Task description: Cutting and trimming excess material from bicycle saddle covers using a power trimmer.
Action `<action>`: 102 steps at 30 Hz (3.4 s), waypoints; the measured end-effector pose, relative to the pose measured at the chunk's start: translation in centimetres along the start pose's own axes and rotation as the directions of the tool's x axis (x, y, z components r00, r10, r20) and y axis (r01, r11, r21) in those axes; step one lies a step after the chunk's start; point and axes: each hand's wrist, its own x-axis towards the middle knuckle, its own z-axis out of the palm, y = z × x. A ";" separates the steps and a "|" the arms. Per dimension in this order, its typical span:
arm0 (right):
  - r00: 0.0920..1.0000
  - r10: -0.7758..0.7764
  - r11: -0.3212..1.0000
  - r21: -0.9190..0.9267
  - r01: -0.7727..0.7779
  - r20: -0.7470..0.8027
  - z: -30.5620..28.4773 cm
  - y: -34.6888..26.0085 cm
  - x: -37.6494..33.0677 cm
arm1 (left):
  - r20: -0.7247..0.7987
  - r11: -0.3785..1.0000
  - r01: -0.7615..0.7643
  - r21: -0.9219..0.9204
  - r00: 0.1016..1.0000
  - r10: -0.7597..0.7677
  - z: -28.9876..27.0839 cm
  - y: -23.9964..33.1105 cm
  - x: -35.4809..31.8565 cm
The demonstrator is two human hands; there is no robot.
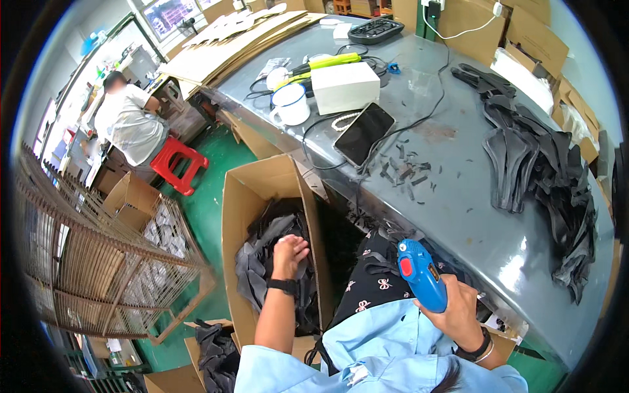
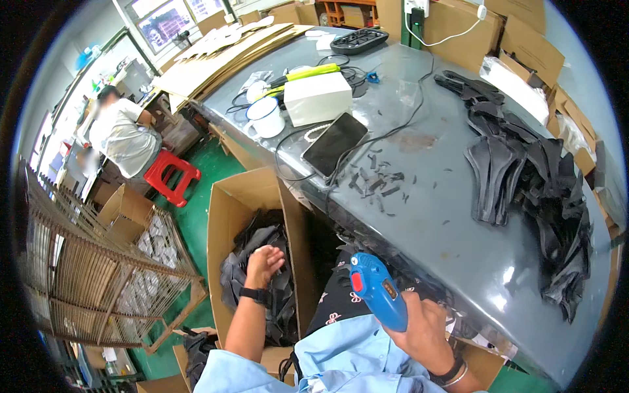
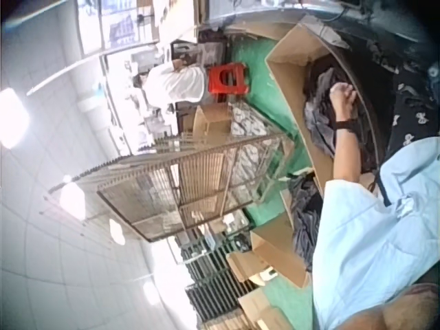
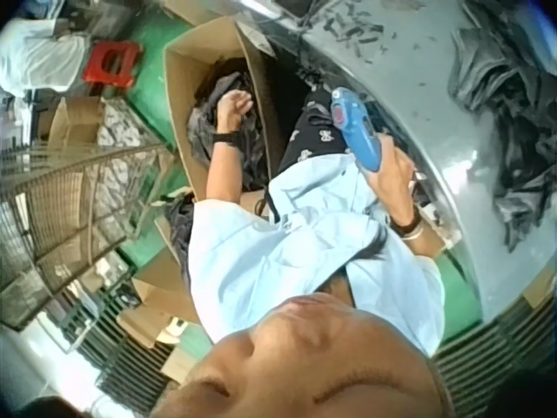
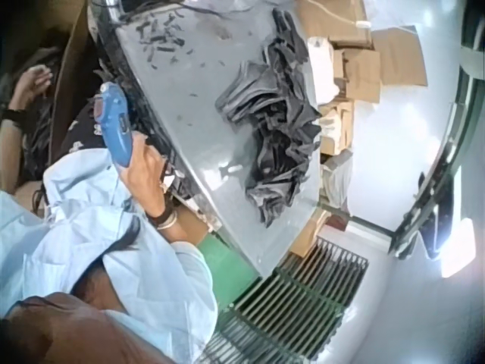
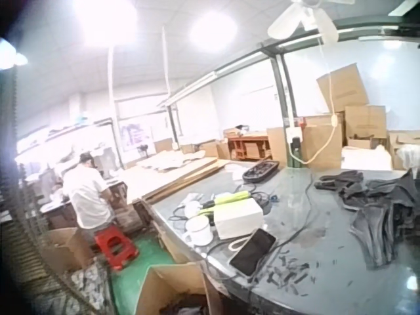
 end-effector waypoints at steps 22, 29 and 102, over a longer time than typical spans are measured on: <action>0.911 0.103 0.966 0.260 0.005 -0.399 -3.1 3.5 -3.6 | 0.659 0.508 -0.684 0.523 0.703 0.268 45.0 -7.6 -16.8; 0.909 0.152 0.961 0.273 -0.044 -0.388 -3.2 4.4 -4.0 | 0.785 0.698 -0.501 0.512 0.604 -0.142 43.2 -6.5 -14.0; 0.999 0.031 0.970 0.242 -0.020 -0.040 -1.6 -1.9 -0.2 | 0.466 0.699 -0.617 -0.361 0.530 0.709 17.3 -4.0 -21.1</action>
